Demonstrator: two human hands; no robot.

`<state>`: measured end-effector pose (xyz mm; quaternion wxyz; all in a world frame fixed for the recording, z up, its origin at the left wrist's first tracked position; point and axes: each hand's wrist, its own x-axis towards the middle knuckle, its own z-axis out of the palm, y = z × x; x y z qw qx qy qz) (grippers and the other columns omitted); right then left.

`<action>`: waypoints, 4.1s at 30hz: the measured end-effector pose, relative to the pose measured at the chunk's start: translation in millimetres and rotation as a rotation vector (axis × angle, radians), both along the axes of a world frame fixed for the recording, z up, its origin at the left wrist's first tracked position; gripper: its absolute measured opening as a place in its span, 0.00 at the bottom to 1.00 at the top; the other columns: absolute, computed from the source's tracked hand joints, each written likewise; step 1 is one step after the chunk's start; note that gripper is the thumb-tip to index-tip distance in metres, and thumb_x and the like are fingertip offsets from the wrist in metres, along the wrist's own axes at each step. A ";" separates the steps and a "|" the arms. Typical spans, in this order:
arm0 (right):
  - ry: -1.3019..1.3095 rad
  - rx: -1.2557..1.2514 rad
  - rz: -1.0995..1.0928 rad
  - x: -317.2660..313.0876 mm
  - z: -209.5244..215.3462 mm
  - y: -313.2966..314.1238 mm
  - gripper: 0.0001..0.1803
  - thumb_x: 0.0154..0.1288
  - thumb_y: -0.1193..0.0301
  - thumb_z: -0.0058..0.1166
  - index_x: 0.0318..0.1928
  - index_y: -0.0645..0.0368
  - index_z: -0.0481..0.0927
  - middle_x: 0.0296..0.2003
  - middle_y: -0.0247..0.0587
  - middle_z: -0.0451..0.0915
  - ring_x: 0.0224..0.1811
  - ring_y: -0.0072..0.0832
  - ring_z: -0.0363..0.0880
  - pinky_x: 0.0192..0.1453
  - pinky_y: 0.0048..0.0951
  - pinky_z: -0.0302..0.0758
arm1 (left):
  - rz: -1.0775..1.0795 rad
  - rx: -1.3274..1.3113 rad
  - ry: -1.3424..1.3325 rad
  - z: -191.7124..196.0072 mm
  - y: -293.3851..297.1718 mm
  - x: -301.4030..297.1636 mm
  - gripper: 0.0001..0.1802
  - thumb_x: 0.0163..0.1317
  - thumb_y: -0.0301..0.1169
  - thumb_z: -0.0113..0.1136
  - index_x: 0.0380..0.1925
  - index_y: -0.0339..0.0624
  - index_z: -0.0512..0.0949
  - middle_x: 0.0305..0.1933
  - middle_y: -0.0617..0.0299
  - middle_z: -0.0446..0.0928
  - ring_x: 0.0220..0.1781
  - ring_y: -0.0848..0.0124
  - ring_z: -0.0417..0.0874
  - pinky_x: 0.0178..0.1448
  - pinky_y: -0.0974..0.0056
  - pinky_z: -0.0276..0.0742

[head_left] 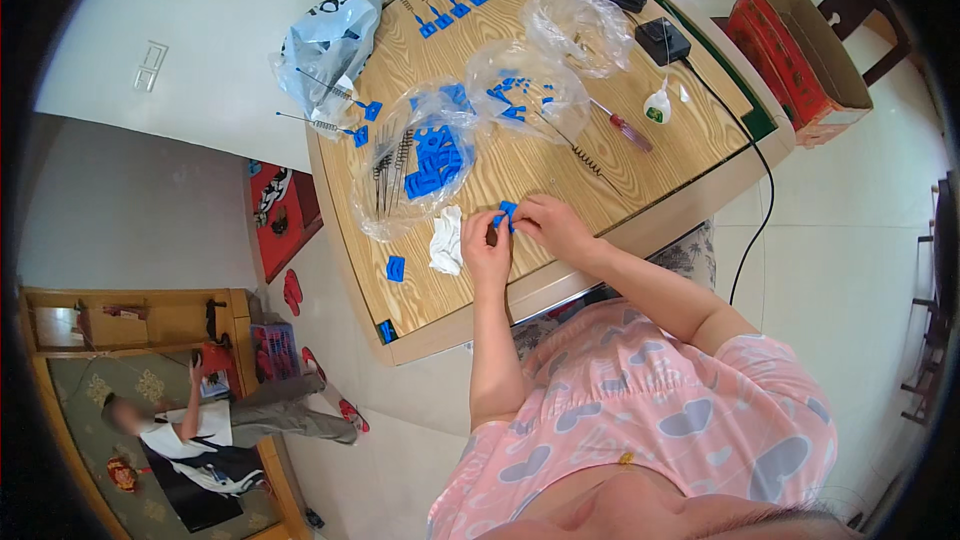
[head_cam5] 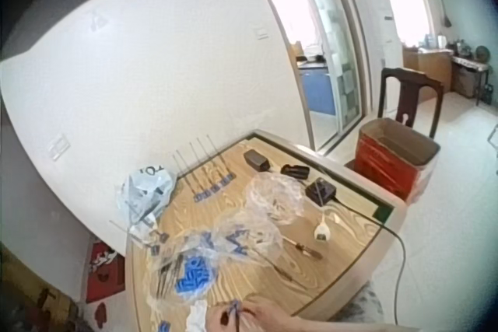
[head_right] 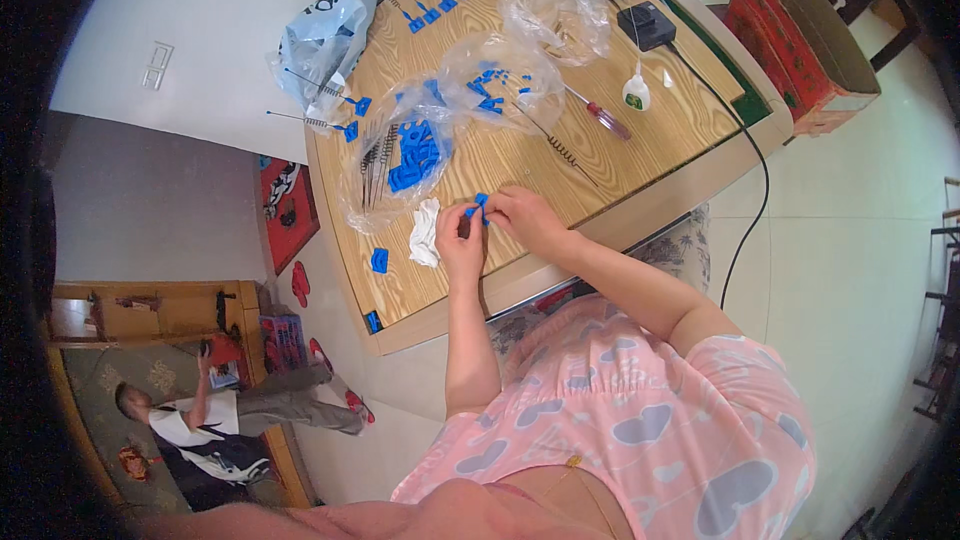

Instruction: The person assembles components by fitting plastic pieces together, applying glue from a bottle, and inserting wire springs into the plastic parts by hand.

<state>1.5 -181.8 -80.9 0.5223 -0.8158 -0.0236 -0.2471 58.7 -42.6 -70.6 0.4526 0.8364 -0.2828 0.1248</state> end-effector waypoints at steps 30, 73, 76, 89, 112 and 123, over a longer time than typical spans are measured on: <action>-0.125 0.198 -0.055 -4.8 4.5 4.5 0.07 0.54 0.81 0.61 0.35 0.62 0.79 0.27 0.40 0.77 0.25 0.28 0.74 0.30 0.26 0.72 | 0.052 -0.632 0.635 -23.8 4.0 5.3 0.03 0.61 0.21 0.58 0.35 0.36 0.78 0.33 0.67 0.78 0.31 0.81 0.76 0.35 0.77 0.70; -0.253 0.069 -0.014 -11.1 10.8 -0.4 0.09 0.61 0.71 0.57 0.41 0.60 0.77 0.50 0.40 0.78 0.47 0.37 0.80 0.47 0.32 0.78 | -0.058 -0.862 0.684 -9.4 -3.3 0.4 0.01 0.62 0.21 0.57 0.34 0.36 0.75 0.33 0.63 0.78 0.31 0.77 0.76 0.37 0.74 0.73; -0.240 0.059 -0.007 -11.9 10.2 -0.2 0.10 0.61 0.71 0.57 0.42 0.59 0.77 0.51 0.40 0.78 0.48 0.36 0.79 0.47 0.32 0.78 | -0.041 -0.881 0.723 -7.3 -5.0 -0.8 0.02 0.62 0.21 0.57 0.34 0.36 0.75 0.33 0.63 0.78 0.31 0.78 0.76 0.36 0.76 0.73; -0.256 0.005 -0.016 -9.8 7.0 0.2 0.09 0.61 0.70 0.57 0.40 0.59 0.78 0.53 0.40 0.76 0.48 0.35 0.79 0.48 0.32 0.78 | -0.071 -0.881 0.742 -8.6 -3.8 1.7 0.00 0.64 0.22 0.55 0.34 0.37 0.75 0.34 0.62 0.79 0.34 0.77 0.79 0.37 0.74 0.76; -0.264 0.011 0.008 -11.9 7.9 0.3 0.08 0.59 0.71 0.58 0.37 0.60 0.77 0.53 0.43 0.77 0.47 0.35 0.81 0.46 0.31 0.79 | -0.040 -0.859 0.739 -10.2 -1.2 2.0 0.05 0.67 0.27 0.53 0.35 0.37 0.75 0.34 0.64 0.77 0.34 0.78 0.77 0.38 0.74 0.75; -0.288 0.020 0.013 -10.5 3.4 1.8 0.20 0.62 0.68 0.55 0.54 0.62 0.73 0.43 0.41 0.80 0.40 0.35 0.81 0.43 0.32 0.78 | -0.086 -0.878 0.759 -8.8 0.4 1.0 0.03 0.66 0.26 0.53 0.35 0.38 0.73 0.34 0.63 0.77 0.34 0.78 0.78 0.37 0.74 0.75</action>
